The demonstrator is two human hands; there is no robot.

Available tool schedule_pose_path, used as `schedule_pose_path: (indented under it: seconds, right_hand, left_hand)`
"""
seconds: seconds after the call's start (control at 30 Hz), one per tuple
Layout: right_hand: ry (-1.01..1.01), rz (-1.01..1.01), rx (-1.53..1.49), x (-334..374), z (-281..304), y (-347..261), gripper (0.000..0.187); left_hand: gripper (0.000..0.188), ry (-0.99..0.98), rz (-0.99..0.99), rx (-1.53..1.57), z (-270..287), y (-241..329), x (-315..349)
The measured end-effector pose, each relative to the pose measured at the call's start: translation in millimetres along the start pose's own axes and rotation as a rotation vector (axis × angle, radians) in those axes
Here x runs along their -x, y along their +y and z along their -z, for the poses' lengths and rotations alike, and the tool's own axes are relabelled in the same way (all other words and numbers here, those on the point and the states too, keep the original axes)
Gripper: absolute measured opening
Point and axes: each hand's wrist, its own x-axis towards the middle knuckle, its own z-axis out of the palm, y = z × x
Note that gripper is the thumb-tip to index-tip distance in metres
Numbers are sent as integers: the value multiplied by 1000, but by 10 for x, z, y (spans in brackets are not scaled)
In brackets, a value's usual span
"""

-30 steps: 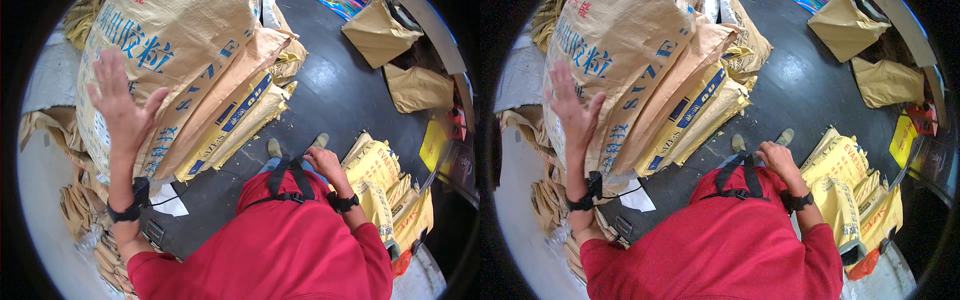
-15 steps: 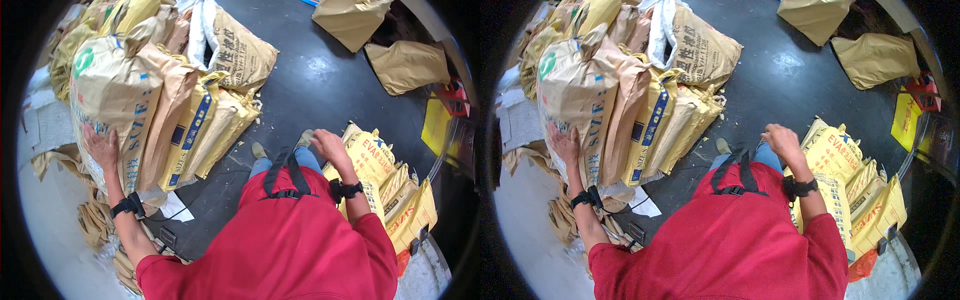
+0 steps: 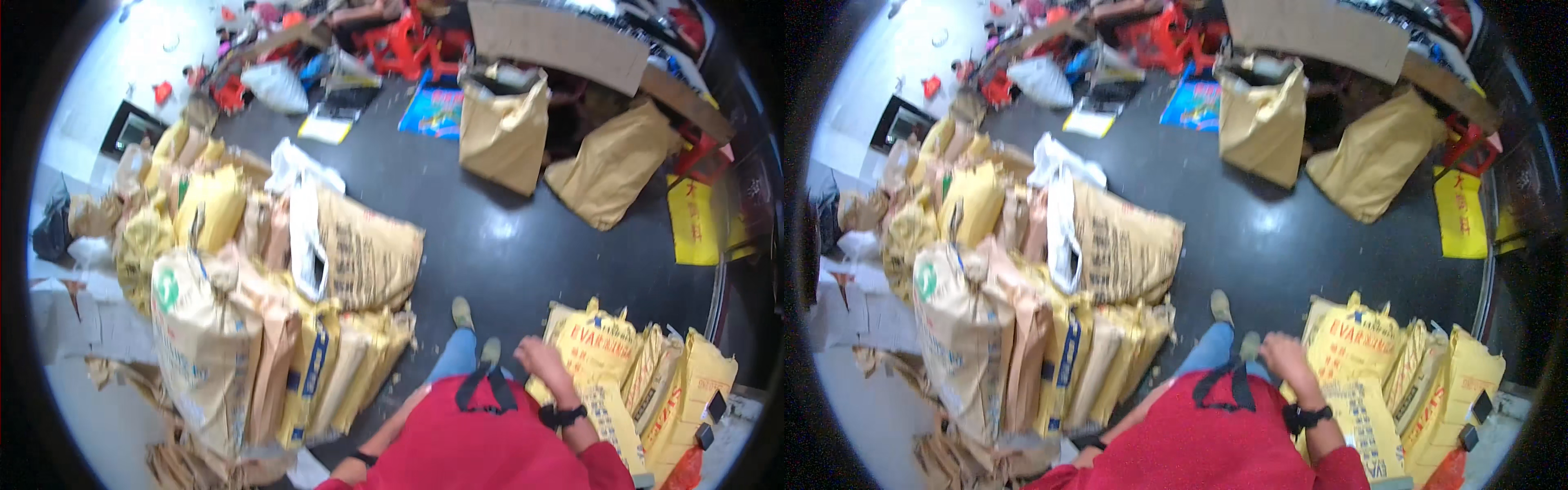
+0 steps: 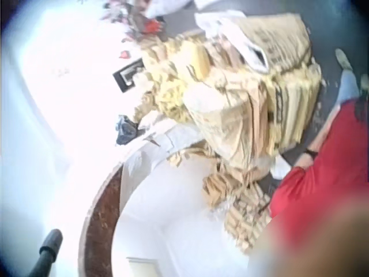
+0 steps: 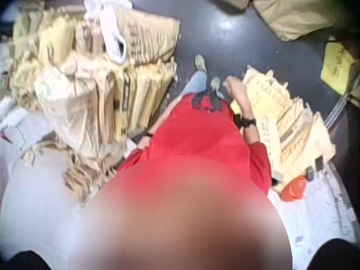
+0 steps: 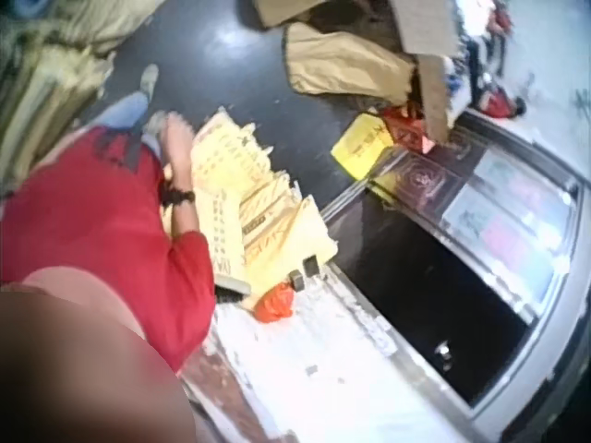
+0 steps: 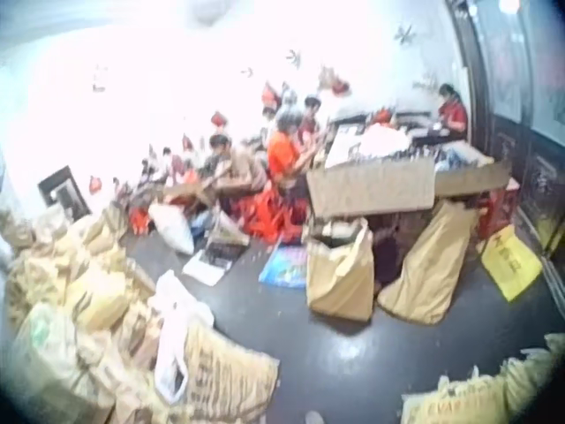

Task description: The person cuts a plastic tie from a bag using shears, ties the bag closed with a blue strap, and moves it aside. They then pick up another bag, tie it closed with a blue strap, and carry it across the room to a stack.

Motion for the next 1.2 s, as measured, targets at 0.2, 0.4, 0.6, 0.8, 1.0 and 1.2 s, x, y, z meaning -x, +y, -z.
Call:
schedule_pose_path:
  seconds: [0.2,0.4,0.6,0.8,1.0,1.2]
  right_hand:
    - [-155,64,-49,-132,309,194,26]
    - [-109,-269,-70,-152,742,594,31]
    - [-100,-427,-77,-432,390,889,26]
    - [19,-628,-178,-580,417,1046,23]
    - [231,-631,-427,-698,835,1716,21]
    - [324,-732,-352,-457,1942,2403,21]
  left_hand:
    - [57,-14,327,-82,258,324,-1241]
    - [54,-275,199,157,741,980,-2351]
    - [58,-429,526,196,872,1641,-3048]
    - [69,-614,487,-337,779,1030,-4106]
    - [52,-530,98,-897,153,1888,-5166]
    - [44,-556,198,-793,-702,2561,-5882]
